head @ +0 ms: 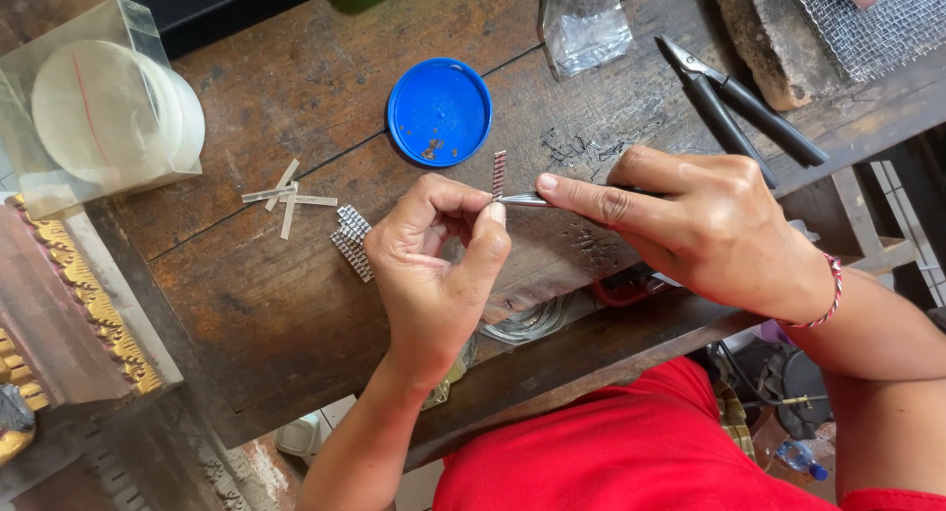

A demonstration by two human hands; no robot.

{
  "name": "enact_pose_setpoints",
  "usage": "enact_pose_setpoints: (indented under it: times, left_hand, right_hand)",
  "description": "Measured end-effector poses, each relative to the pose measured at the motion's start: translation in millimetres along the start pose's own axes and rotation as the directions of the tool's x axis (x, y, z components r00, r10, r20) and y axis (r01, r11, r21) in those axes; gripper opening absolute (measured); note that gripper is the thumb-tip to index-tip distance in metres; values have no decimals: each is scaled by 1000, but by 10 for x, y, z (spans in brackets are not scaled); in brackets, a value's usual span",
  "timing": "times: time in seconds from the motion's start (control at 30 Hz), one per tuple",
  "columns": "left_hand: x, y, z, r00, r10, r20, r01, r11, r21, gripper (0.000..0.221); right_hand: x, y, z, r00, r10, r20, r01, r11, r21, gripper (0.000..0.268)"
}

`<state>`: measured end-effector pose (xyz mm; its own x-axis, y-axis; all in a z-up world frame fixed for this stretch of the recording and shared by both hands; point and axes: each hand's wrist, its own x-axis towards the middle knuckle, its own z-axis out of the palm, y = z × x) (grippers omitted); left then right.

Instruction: Using pliers to remove and manipulate small, intricate metal components from a larger pattern on a wooden workbench.

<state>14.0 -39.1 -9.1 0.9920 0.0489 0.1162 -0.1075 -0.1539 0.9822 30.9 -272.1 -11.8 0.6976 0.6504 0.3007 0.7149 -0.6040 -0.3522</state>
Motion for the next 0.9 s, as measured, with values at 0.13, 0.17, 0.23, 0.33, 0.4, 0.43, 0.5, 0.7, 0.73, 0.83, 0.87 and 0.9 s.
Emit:
enact_pose_setpoints:
  times: [0.13,0.17,0.23,0.33,0.4,0.43,0.5,0.7,0.73,0.83,0.87,0.9]
  left_hand:
    - [-3,-1,2,1000,16,-1,-16,1000,-6,9]
    - [-5,-9,7,1000,24,-14,-24,1000,1,9]
    - [-9,-18,14,999,32,-25,-31,999,9,8]
    - [-9,-36,7,999,23,-50,-23,1000,3,8]
    - [-1,-67,-5,997,-63,-46,58,994,-92,7]
    - [5,-75,-14,997,-61,-46,57,994,-91,7]
    - [13,-90,-32,992,-126,-19,122,981,-152,8]
    - [18,-122,-41,984,-176,4,173,961,-214,6]
    - [17,-121,-40,984,-176,2,172,961,-216,6]
    - [15,-119,-45,980,-199,-3,192,953,-235,7]
    - [13,-120,-50,978,-209,9,204,945,-255,6]
    - [11,-121,-54,975,-219,20,216,937,-275,6]
  right_hand:
    - [-1,-14,6,1000,1,-6,-1,1000,-11,43]
    - [4,-21,6,1000,-6,-9,6,999,-37,46]
    - [13,-40,9,1000,-12,-12,11,998,-64,48]
    - [37,-60,14,996,-30,-78,18,990,-143,47]
    - [53,-56,8,996,-7,-92,-2,996,-93,39]
    - [54,-49,9,996,-7,-93,-2,996,-94,39]
    - [52,-38,10,995,7,-102,-12,999,-43,38]
    - [51,-36,11,996,22,-87,-24,999,-21,38]
    - [50,-34,16,996,20,-86,-22,1000,-22,38]
    - [53,-24,26,995,19,-95,-21,1000,-23,36]
    - [54,-20,28,996,19,-92,-20,1000,-6,37]
    - [56,-15,30,996,19,-90,-19,1000,11,37]
